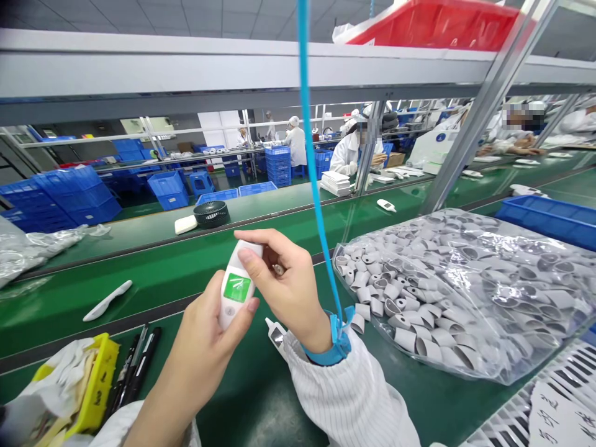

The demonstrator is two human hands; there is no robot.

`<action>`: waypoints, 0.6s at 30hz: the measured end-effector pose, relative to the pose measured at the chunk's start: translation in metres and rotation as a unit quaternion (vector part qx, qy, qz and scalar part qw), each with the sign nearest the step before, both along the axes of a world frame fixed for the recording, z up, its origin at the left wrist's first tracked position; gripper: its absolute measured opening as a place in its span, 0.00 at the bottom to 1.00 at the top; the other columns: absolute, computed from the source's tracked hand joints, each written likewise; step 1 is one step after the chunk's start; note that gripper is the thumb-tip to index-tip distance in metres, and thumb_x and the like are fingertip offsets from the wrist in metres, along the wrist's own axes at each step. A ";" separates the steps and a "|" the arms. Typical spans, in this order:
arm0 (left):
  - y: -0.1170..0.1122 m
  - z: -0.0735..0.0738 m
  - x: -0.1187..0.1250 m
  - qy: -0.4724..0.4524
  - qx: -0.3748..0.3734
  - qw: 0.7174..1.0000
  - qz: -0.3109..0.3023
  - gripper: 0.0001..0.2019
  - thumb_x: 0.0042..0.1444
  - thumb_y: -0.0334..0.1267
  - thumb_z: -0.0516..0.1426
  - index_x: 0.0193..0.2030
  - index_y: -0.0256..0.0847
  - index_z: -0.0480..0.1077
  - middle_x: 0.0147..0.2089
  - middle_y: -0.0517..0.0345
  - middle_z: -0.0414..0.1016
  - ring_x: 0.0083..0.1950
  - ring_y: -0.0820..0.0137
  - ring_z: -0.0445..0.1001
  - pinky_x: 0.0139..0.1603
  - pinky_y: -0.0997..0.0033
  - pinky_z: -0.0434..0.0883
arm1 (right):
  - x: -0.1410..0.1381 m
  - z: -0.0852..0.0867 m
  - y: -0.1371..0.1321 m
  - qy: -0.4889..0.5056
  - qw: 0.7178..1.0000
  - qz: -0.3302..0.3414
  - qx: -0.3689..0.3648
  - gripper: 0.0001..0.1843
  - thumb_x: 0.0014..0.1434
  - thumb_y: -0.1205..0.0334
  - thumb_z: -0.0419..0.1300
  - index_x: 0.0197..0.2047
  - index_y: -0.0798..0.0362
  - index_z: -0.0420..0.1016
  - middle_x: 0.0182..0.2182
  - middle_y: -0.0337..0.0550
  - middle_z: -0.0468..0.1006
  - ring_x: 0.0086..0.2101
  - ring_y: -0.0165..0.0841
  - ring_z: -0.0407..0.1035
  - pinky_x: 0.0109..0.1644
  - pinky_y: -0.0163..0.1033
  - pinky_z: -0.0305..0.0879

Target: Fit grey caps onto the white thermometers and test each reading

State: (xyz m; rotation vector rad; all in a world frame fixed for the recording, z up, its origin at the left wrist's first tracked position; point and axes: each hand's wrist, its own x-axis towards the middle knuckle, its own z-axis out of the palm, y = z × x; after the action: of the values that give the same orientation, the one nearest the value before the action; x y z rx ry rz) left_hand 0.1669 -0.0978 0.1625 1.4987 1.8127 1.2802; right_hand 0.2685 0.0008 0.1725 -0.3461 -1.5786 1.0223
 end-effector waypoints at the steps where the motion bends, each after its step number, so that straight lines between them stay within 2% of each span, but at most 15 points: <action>1: 0.000 -0.001 0.000 0.002 0.001 1.000 0.005 0.11 0.66 0.48 0.56 0.37 0.45 0.63 0.28 0.64 0.65 0.27 0.70 0.62 0.26 0.72 0.56 | 0.000 -0.001 0.000 0.002 1.000 0.003 0.000 0.08 0.65 0.54 0.64 0.44 0.46 0.83 0.32 0.40 0.78 0.26 0.30 0.68 0.26 0.36 0.64; 3: 0.002 -0.004 0.001 0.000 0.019 0.999 0.027 0.13 0.62 0.48 0.60 0.37 0.45 0.62 0.32 0.62 0.67 0.30 0.69 0.65 0.28 0.72 0.59 | 0.000 -0.002 0.002 0.001 1.000 0.006 -0.001 0.10 0.64 0.52 0.65 0.45 0.46 0.82 0.32 0.40 0.77 0.26 0.30 0.66 0.25 0.35 0.62; 5: 0.004 -0.005 0.000 -0.022 0.052 0.997 0.055 0.16 0.58 0.47 0.65 0.43 0.45 0.64 0.38 0.59 0.70 0.33 0.68 0.69 0.30 0.71 0.63 | 0.003 -0.005 0.004 -0.004 1.000 0.023 -0.003 0.21 0.60 0.41 0.67 0.49 0.46 0.79 0.33 0.40 0.75 0.25 0.29 0.63 0.23 0.36 0.58; 7: 0.005 -0.005 -0.003 -0.072 0.083 0.992 0.068 0.22 0.58 0.46 0.66 0.53 0.47 0.63 0.44 0.57 0.72 0.33 0.69 0.71 0.30 0.72 0.65 | 0.007 -0.006 0.007 -0.006 0.999 0.046 -0.004 0.31 0.59 0.29 0.60 0.50 0.47 0.75 0.32 0.39 0.71 0.24 0.29 0.60 0.23 0.36 0.55; 8: 0.006 -0.005 -0.005 -0.108 0.096 0.988 0.061 0.22 0.60 0.47 0.64 0.56 0.48 0.61 0.45 0.58 0.72 0.32 0.71 0.71 0.29 0.72 0.66 | 0.010 -0.006 0.008 -0.015 0.999 0.048 -0.005 0.32 0.61 0.27 0.54 0.48 0.48 0.74 0.31 0.39 0.70 0.24 0.29 0.60 0.25 0.37 0.56; 9: 0.006 -0.004 -0.008 -0.148 0.102 0.983 0.040 0.21 0.63 0.49 0.62 0.57 0.48 0.61 0.43 0.59 0.72 0.29 0.72 0.70 0.27 0.73 0.66 | 0.012 -0.005 0.008 -0.029 0.999 0.044 0.000 0.29 0.66 0.30 0.50 0.45 0.48 0.73 0.30 0.38 0.68 0.26 0.29 0.60 0.27 0.37 0.58; 11: 0.005 -0.001 -0.015 -0.227 0.100 0.968 -0.039 0.17 0.67 0.53 0.56 0.54 0.45 0.64 0.37 0.61 0.72 0.26 0.74 0.70 0.25 0.74 0.67 | 0.014 -0.002 0.007 -0.073 0.996 0.018 0.046 0.23 0.74 0.44 0.46 0.36 0.50 0.70 0.29 0.38 0.67 0.30 0.30 0.63 0.34 0.37 0.62; 13: 0.004 0.002 -0.022 -0.286 0.092 0.947 -0.114 0.17 0.70 0.53 0.52 0.51 0.42 0.66 0.33 0.61 0.73 0.26 0.73 0.72 0.27 0.74 0.70 | 0.013 0.001 0.004 -0.107 0.985 -0.001 0.137 0.20 0.75 0.54 0.49 0.31 0.50 0.68 0.30 0.40 0.67 0.33 0.31 0.65 0.37 0.38 0.63; 14: 0.003 0.003 -0.024 -0.302 0.092 0.940 -0.132 0.17 0.71 0.52 0.51 0.52 0.41 0.67 0.33 0.60 0.74 0.27 0.73 0.73 0.29 0.74 0.71 | 0.012 0.003 0.002 -0.117 0.976 -0.011 0.185 0.19 0.74 0.56 0.50 0.30 0.50 0.67 0.31 0.40 0.67 0.33 0.32 0.65 0.37 0.38 0.63; 16: 0.000 0.005 -0.025 -0.315 0.102 0.935 -0.126 0.17 0.72 0.51 0.51 0.56 0.41 0.67 0.34 0.60 0.75 0.30 0.73 0.75 0.33 0.75 0.72 | 0.010 0.004 -0.001 -0.141 0.957 -0.044 0.250 0.18 0.73 0.58 0.52 0.30 0.50 0.67 0.31 0.41 0.68 0.32 0.32 0.66 0.34 0.37 0.63; 18: -0.001 0.006 -0.023 -0.307 0.116 0.939 -0.103 0.18 0.72 0.50 0.51 0.63 0.44 0.63 0.33 0.61 0.75 0.32 0.73 0.75 0.36 0.75 0.73 | 0.008 0.004 -0.003 -0.168 0.944 -0.070 0.276 0.18 0.73 0.59 0.54 0.29 0.50 0.67 0.28 0.40 0.70 0.28 0.30 0.66 0.32 0.36 0.61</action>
State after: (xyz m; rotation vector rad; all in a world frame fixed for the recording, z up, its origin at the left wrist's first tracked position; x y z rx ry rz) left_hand 0.1439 -0.0988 0.1681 1.1717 1.1061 1.6599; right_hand 0.2768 -0.0019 0.1762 -0.2433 -2.0388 0.3885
